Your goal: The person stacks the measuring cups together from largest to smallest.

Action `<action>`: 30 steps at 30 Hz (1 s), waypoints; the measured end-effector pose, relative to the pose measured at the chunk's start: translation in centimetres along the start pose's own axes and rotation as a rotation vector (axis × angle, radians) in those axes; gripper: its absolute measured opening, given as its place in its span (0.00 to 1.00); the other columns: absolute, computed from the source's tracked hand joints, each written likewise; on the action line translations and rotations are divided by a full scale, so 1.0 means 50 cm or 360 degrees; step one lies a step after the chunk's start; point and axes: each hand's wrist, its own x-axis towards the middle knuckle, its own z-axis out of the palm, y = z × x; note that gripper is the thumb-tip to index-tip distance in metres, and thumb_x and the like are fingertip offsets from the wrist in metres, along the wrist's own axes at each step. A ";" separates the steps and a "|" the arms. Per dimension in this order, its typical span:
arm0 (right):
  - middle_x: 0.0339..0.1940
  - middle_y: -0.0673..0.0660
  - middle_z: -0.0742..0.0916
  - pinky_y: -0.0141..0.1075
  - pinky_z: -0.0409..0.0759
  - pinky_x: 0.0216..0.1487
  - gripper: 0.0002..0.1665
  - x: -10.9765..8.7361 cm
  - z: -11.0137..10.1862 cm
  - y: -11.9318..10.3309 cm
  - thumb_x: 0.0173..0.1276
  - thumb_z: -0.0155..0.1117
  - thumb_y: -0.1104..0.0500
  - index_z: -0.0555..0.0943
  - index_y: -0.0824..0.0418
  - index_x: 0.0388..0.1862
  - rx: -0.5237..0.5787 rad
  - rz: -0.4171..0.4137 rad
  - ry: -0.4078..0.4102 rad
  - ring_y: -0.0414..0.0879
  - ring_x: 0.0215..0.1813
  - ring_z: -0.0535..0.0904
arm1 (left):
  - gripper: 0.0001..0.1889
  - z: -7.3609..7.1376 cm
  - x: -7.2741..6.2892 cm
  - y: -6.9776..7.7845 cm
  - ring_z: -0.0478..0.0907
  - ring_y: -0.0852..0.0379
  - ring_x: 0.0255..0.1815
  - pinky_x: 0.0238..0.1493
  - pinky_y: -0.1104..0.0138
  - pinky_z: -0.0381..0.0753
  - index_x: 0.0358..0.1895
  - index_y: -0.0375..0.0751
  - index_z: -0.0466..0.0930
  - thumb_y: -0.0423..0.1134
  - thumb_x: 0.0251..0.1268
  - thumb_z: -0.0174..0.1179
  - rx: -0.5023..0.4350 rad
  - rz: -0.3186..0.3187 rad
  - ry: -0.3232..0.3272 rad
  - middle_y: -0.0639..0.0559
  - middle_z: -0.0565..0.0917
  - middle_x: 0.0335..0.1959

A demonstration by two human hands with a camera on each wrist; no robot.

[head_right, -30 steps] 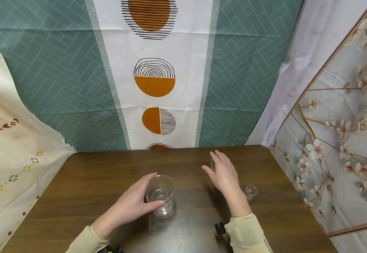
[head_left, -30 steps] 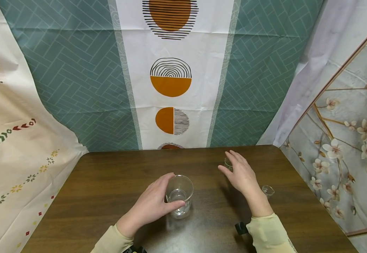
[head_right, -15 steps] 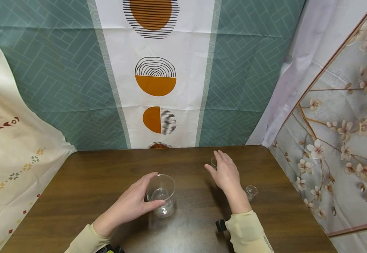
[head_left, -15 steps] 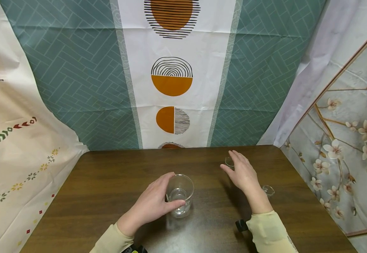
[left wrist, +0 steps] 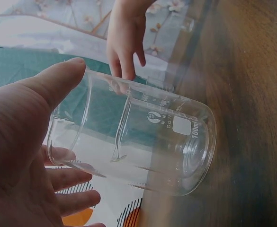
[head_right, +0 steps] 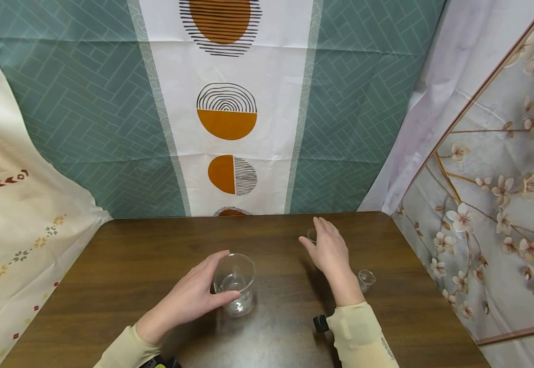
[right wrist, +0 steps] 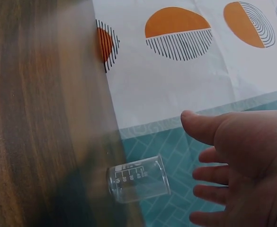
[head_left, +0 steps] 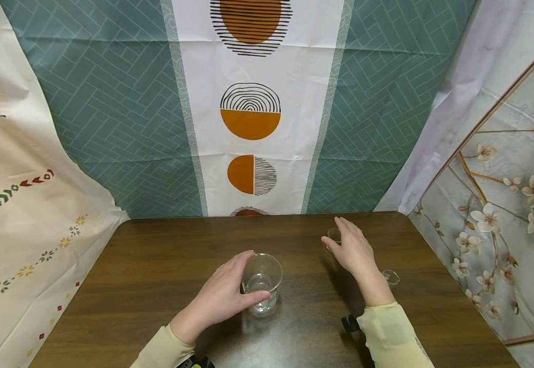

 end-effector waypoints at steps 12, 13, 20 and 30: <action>0.87 0.73 0.65 0.68 0.61 0.82 0.49 0.012 0.004 0.009 0.85 0.66 0.44 0.59 0.71 0.88 -0.0016 0.0070 -0.0048 0.72 0.87 0.57 | 0.52 0.001 0.000 -0.002 0.72 0.42 0.80 0.79 0.42 0.70 0.81 0.36 0.68 0.67 0.65 0.76 0.0000 -0.0008 -0.0007 0.43 0.75 0.79; 0.87 0.73 0.65 0.68 0.61 0.82 0.49 0.012 0.004 0.009 0.85 0.66 0.44 0.59 0.71 0.88 -0.0016 0.0073 -0.0051 0.72 0.87 0.57 | 0.52 0.001 0.000 -0.002 0.72 0.43 0.80 0.79 0.42 0.70 0.81 0.36 0.68 0.67 0.65 0.76 -0.0001 -0.0011 -0.0009 0.44 0.75 0.79; 0.87 0.74 0.65 0.69 0.62 0.81 0.50 0.012 0.008 0.012 0.84 0.66 0.44 0.58 0.73 0.88 -0.0027 0.0096 -0.0082 0.73 0.86 0.58 | 0.52 0.001 -0.001 -0.003 0.72 0.42 0.80 0.79 0.42 0.69 0.82 0.36 0.68 0.67 0.66 0.76 -0.0004 -0.0018 -0.0013 0.43 0.75 0.79; 0.86 0.76 0.64 0.69 0.61 0.81 0.51 0.013 0.016 0.022 0.84 0.66 0.45 0.57 0.74 0.88 -0.0014 0.0152 -0.0119 0.74 0.86 0.57 | 0.51 0.001 -0.002 -0.001 0.72 0.42 0.80 0.79 0.42 0.69 0.82 0.36 0.68 0.64 0.65 0.77 -0.0006 -0.0010 -0.0002 0.43 0.75 0.79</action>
